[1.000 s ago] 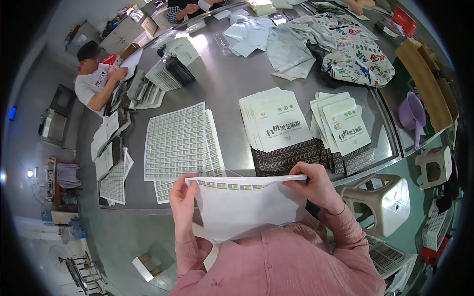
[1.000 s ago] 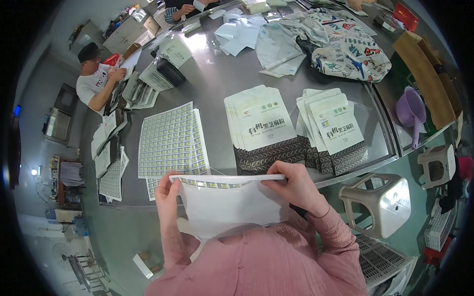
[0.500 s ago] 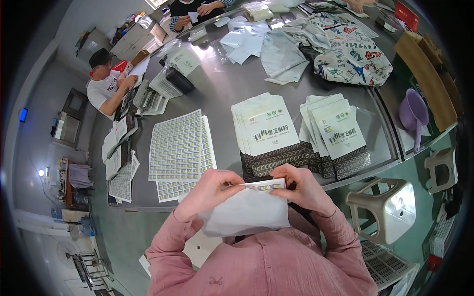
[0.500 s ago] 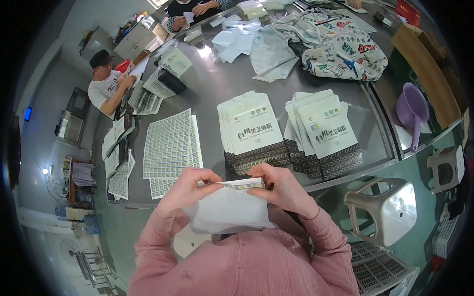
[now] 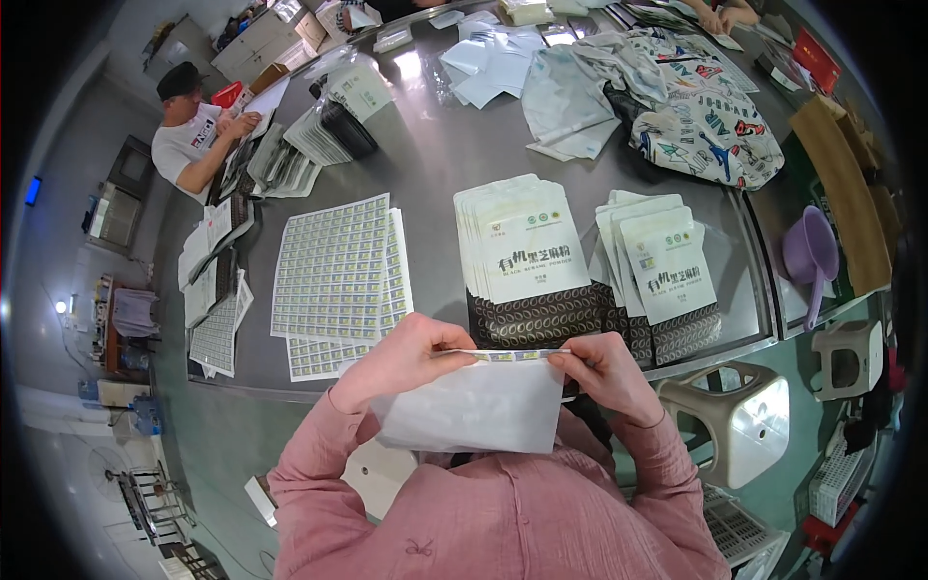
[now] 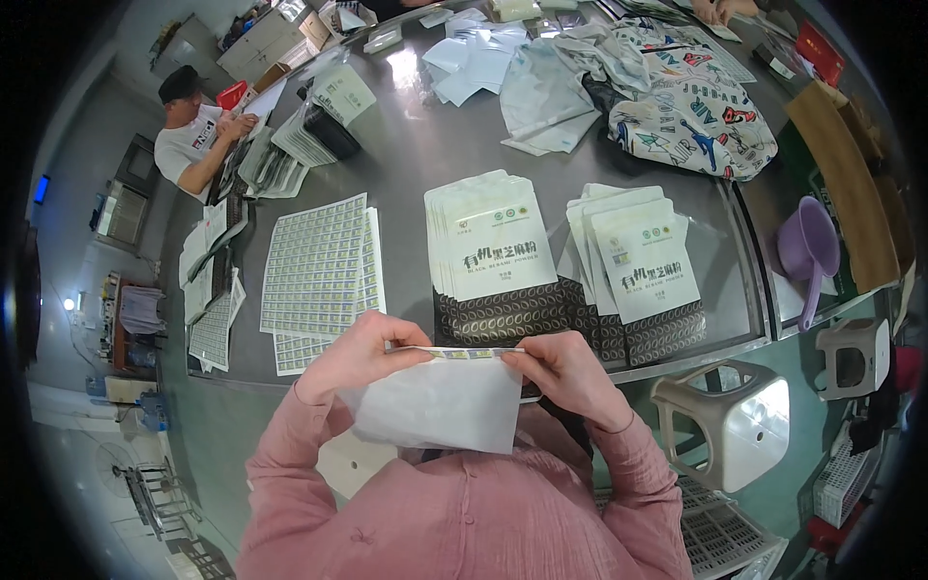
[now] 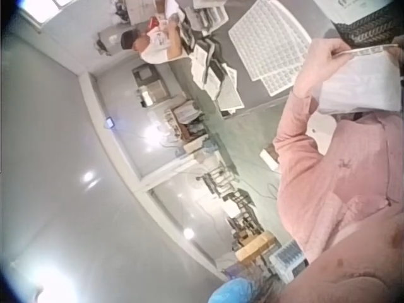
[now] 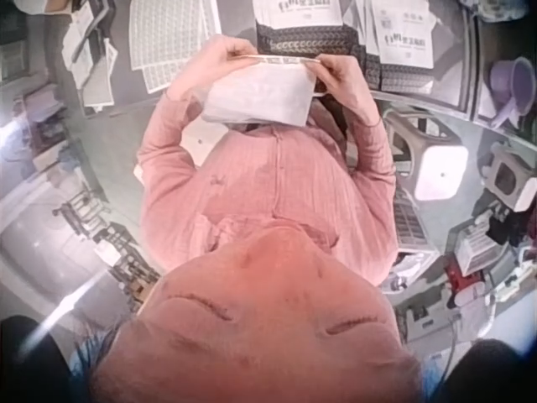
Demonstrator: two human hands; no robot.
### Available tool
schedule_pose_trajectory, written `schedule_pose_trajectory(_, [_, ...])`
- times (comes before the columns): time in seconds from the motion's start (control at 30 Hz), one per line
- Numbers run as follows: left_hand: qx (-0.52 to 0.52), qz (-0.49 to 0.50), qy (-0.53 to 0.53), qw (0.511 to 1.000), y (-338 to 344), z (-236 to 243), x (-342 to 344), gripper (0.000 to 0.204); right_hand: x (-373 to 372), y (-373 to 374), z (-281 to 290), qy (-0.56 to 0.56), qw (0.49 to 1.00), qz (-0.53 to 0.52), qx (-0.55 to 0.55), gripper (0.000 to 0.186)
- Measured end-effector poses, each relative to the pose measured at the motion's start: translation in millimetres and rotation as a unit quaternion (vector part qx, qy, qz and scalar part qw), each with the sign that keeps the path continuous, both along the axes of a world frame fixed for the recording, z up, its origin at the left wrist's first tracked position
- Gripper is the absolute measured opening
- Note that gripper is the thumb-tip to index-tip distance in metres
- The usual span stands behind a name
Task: Sorting through stacks of white paper bags and applying small green circular stickers to the packaging.
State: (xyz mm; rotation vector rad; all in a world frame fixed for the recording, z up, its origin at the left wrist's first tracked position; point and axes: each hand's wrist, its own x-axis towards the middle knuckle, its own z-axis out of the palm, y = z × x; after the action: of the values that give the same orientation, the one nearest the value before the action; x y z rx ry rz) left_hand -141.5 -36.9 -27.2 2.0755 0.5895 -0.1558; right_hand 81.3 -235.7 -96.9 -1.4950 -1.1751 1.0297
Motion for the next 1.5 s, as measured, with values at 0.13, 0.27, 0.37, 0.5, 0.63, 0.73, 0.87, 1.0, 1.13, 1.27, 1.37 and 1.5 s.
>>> schedule_pose_trajectory(0.13, [0.001, -0.041, -0.045, 0.998, 9, -11, -3, 0.016, 10, 4, 3, 0.057, 0.993, 0.044, -0.095, 0.021])
schedule_pose_trajectory(0.27, [-0.010, -0.044, -0.010, 0.999, 18, -15, -5, 0.016, 4, 15, 25, -0.020, 0.999, -0.028, 0.029, 0.019])
schedule_pose_trajectory(0.37, [-0.025, -0.058, -0.058, 0.996, 22, -23, -8, 0.015, 1, 18, 29, -0.060, 0.995, -0.054, 0.061, 0.027])
schedule_pose_trajectory(0.5, [-0.044, -0.031, -0.033, 0.998, 31, -27, -9, 0.016, -2, 18, 31, -0.188, 0.976, -0.033, 0.107, 0.026])
schedule_pose_trajectory(0.63, [-0.045, -0.047, -0.056, 0.996, 36, -37, -11, 0.016, -11, 19, 35, -0.212, 0.971, -0.037, 0.101, 0.024])
schedule_pose_trajectory(0.73, [-0.049, -0.050, -0.061, 0.996, 38, -41, -11, 0.016, -12, 20, 32, -0.262, 0.959, -0.017, 0.105, 0.023])
schedule_pose_trajectory(0.87, [-0.051, -0.056, -0.050, 0.996, 42, -41, -11, 0.016, -16, 25, 33, -0.277, 0.955, -0.010, 0.103, 0.022])
schedule_pose_trajectory(1.0, [-0.056, -0.044, -0.063, 0.995, 44, -47, -15, 0.017, -20, 30, 33, -0.265, 0.958, -0.048, 0.101, 0.020])
schedule_pose_trajectory(1.13, [-0.057, -0.043, -0.056, 0.996, 46, -45, -15, 0.017, -18, 31, 34, -0.299, 0.949, 0.000, 0.103, 0.017])
schedule_pose_trajectory(1.27, [-0.067, -0.028, -0.068, 0.995, 46, -52, -16, 0.017, -13, 37, 40, -0.184, 0.974, -0.040, 0.124, 0.010])
schedule_pose_trajectory(1.37, [-0.034, -0.035, -0.108, 0.993, 38, -55, -17, 0.012, 13, 63, 55, 0.054, 0.984, -0.142, -0.091, 0.009])
schedule_pose_trajectory(1.5, [0.092, -0.083, -0.266, 0.956, 25, -58, -5, 0.006, 37, 120, 43, 0.023, 0.990, -0.069, -0.124, 0.011])
